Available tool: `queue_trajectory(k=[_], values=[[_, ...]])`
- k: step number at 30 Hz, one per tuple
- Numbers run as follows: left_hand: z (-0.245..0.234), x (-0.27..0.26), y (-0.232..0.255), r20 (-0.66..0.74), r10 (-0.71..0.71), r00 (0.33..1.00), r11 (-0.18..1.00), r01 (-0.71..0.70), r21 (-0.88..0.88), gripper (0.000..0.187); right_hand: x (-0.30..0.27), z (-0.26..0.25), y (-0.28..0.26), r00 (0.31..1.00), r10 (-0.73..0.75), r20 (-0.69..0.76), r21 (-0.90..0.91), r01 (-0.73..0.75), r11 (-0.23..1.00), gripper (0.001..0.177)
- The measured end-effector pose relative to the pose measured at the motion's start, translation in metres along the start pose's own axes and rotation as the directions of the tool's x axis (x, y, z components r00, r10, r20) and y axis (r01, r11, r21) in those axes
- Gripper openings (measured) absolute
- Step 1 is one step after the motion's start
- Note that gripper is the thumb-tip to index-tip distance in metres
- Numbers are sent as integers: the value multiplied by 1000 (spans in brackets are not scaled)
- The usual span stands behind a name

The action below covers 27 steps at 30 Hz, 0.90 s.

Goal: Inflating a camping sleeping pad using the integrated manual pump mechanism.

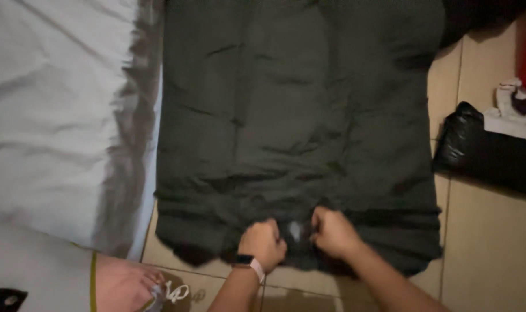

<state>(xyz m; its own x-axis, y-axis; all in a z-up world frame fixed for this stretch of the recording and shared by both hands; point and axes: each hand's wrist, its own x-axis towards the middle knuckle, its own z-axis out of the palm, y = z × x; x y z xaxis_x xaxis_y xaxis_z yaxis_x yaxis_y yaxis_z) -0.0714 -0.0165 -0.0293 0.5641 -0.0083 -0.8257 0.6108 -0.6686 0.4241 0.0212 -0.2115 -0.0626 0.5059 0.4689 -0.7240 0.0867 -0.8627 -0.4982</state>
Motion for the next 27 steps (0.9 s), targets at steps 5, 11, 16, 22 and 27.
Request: queue_trajectory(k=[5,11,16,22,27], values=[[-10,-4,14,-568,306,764,942,-159,295,57,-19,-26,-20,841,-292,-455,-247,196,949,48],[2,46,-4,-683,433,589,888,-147,436,75,6,-9,-5,618,-513,-596,-525,183,831,59],[8,63,-8,-715,415,563,901,-142,410,78,33,3,0,645,-473,-600,-548,100,831,65],[-1,63,0,-702,416,577,898,-139,418,76,31,0,-4,626,-458,-631,-536,74,841,66],[-4,51,8,-697,332,636,925,-73,374,67,20,-4,-11,702,-402,-588,-514,59,856,60]])
